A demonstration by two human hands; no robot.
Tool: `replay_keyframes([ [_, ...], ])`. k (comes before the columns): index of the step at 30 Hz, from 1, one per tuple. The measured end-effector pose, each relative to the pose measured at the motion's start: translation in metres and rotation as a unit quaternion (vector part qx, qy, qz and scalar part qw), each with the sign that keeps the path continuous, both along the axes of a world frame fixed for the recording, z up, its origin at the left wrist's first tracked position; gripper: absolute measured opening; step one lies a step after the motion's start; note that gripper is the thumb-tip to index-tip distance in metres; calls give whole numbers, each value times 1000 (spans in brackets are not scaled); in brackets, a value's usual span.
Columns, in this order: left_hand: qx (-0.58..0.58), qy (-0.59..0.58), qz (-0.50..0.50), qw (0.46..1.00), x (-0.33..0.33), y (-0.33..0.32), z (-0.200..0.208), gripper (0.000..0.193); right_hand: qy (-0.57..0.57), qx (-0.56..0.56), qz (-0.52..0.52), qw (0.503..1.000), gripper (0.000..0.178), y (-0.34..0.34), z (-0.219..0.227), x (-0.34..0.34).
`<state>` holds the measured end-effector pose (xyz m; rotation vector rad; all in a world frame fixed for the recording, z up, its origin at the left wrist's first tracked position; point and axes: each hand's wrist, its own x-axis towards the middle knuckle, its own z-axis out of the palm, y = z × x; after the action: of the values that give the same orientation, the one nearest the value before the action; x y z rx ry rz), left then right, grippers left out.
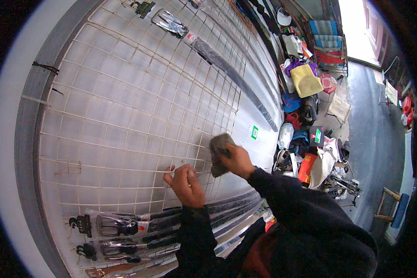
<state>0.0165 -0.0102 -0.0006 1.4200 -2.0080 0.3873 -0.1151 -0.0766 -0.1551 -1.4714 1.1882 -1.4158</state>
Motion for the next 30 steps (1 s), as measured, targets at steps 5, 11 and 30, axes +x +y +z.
replay_keyframes([
  [5, 39, 42, 24, 998, 2, 5, -2, 27, -62, 168, 54, 982, 42, 69, -54, -59],
  [11, 11, 75, 43, 996, -8, 13, -6, 41, -100, 183, 101, 973, 40, 143, -79, -129],
  [30, 436, 666, -50, 603, -99, 142, -101, 40, 234, 59, 107, 965, 14, 220, 2, -216],
])
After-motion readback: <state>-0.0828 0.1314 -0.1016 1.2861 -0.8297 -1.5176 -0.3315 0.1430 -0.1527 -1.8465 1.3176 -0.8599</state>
